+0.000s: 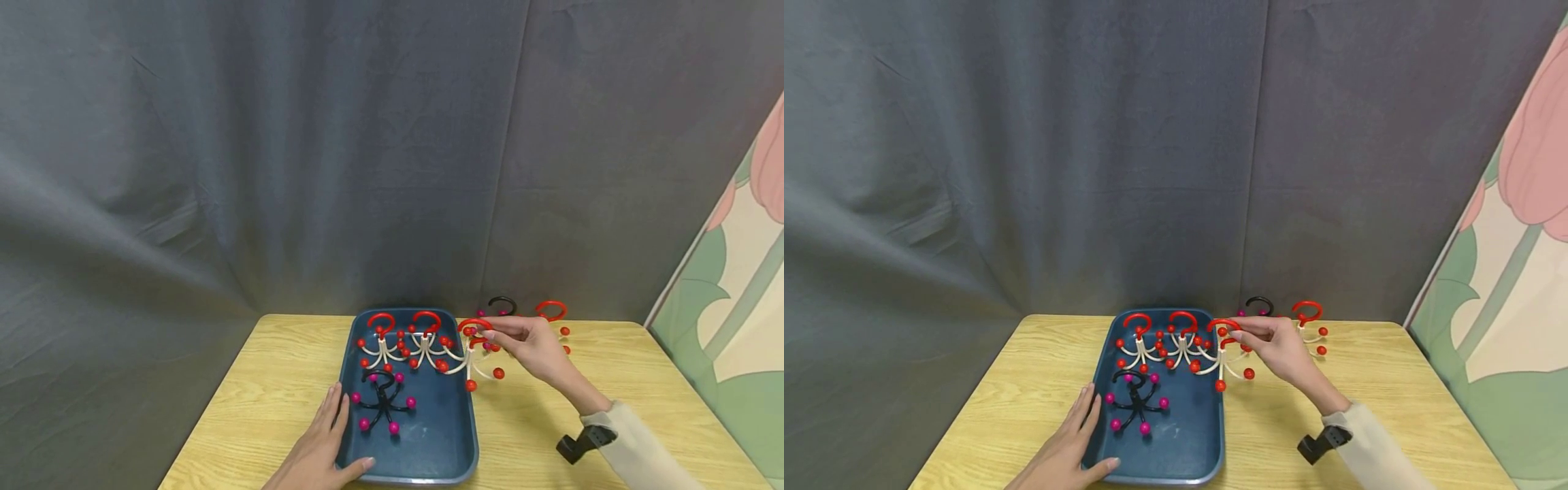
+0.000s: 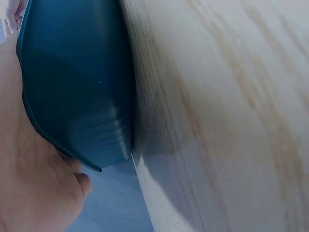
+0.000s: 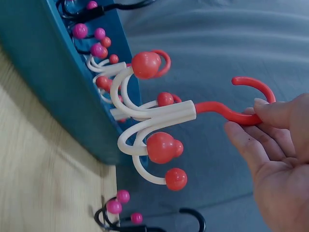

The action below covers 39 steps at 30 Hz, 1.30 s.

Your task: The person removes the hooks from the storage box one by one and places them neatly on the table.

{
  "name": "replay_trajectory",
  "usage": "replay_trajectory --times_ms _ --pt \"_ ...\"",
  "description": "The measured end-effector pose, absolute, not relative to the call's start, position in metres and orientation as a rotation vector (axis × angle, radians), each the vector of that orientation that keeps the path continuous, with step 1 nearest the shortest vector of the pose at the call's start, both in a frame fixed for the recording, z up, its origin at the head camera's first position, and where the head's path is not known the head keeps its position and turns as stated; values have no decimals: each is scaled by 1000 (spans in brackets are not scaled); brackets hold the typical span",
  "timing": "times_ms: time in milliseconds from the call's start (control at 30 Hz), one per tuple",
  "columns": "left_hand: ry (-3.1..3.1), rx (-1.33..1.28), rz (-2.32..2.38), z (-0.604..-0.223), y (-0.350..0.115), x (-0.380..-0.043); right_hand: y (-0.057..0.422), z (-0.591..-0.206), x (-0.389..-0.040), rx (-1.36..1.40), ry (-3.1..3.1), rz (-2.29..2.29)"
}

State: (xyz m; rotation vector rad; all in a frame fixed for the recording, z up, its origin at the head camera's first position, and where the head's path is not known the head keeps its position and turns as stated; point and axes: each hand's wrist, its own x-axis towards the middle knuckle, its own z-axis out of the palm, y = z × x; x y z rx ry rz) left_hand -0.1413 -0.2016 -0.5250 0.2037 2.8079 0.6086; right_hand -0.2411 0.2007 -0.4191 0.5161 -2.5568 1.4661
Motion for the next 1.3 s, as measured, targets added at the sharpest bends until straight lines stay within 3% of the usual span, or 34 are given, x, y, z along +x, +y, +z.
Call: replay_trajectory --times_ms 533,1300 --pt "2809 209 627 -525 -204 -143 255 -432 -242 389 -2578 1376" --pt "2810 224 625 -525 -203 -139 269 -478 -269 314 -2602 1471"
